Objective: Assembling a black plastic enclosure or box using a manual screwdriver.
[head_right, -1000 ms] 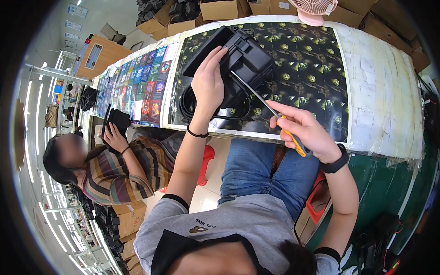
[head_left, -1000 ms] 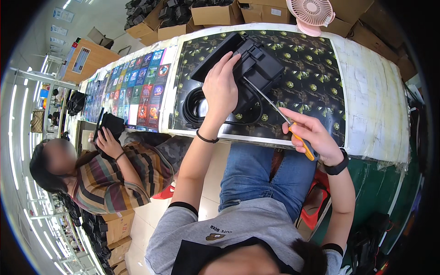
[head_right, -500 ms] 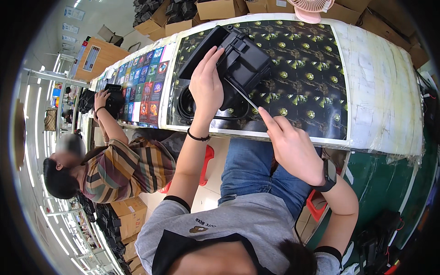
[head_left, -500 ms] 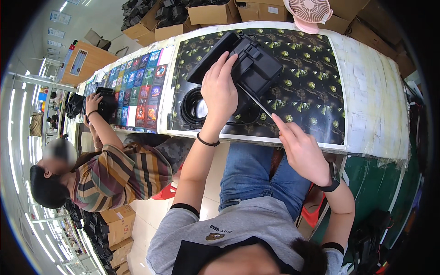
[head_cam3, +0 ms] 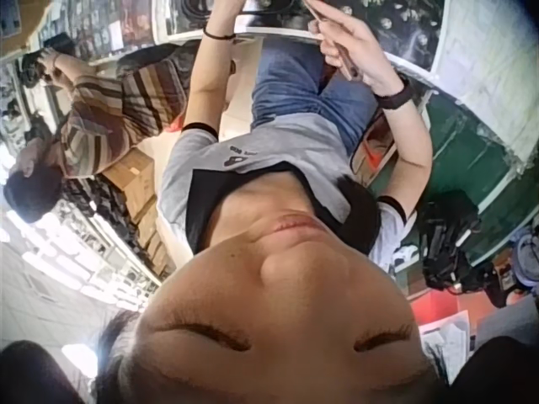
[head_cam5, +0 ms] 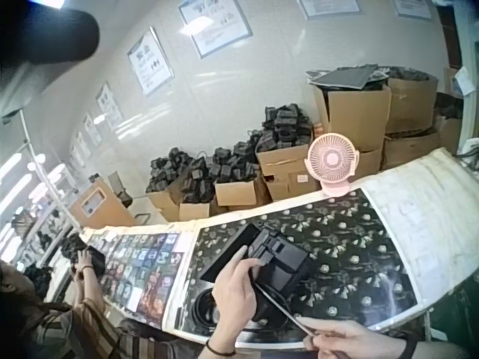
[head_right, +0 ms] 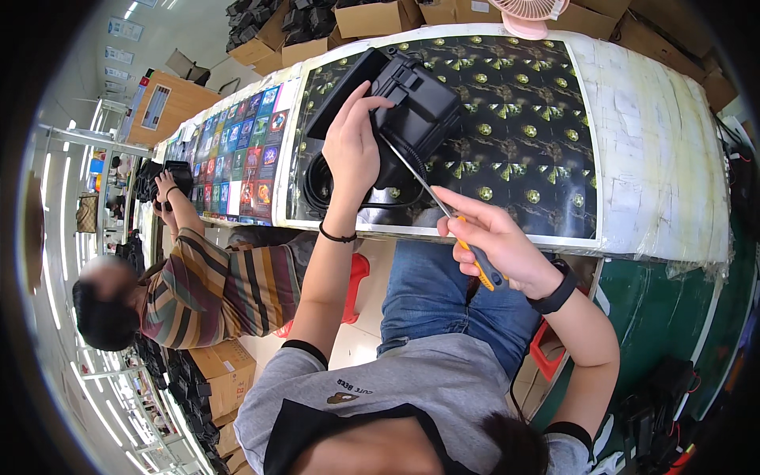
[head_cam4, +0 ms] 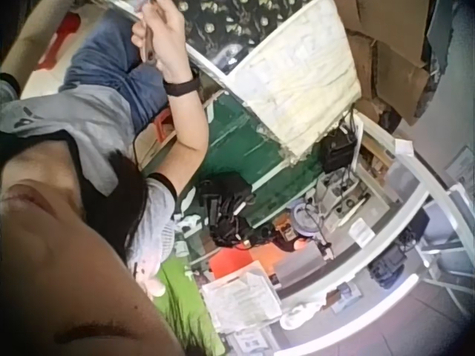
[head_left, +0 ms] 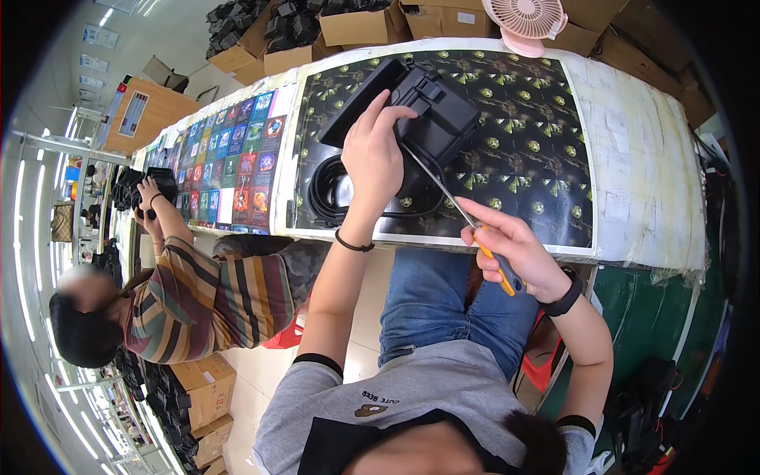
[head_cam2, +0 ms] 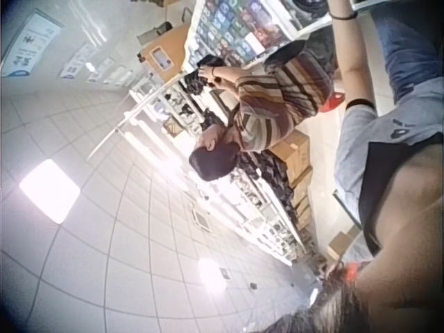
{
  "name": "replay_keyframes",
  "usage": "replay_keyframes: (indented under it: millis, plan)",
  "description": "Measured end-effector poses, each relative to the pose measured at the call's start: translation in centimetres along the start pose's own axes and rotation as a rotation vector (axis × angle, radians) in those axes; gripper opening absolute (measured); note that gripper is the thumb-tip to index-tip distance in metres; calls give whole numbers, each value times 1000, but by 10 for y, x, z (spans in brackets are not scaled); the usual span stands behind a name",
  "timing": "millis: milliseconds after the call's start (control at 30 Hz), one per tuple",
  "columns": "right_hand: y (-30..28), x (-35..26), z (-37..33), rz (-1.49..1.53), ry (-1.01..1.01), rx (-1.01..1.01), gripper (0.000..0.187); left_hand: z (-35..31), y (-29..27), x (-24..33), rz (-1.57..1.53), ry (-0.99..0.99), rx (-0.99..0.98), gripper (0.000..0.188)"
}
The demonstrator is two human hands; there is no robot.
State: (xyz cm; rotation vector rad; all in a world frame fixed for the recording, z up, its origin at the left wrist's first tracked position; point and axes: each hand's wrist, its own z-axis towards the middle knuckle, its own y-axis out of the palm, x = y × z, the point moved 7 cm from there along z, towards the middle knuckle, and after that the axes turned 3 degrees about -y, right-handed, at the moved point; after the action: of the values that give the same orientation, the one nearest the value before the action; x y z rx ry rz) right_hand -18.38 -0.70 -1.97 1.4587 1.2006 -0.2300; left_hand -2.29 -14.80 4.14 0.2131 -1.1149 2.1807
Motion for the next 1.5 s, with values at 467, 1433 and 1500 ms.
replay_keyframes:
  millis: [467,1433,1500]
  plan:
    - [9,-71,-69,412,-503,267,49,11,16,12,-241,106,-188,28]
    - [-112,-56,6,-142,-692,629,32,-34,-7,107,-56,585,-294,55]
    - [-104,-59,6,-144,-714,621,33,-48,-15,110,14,578,-221,54]
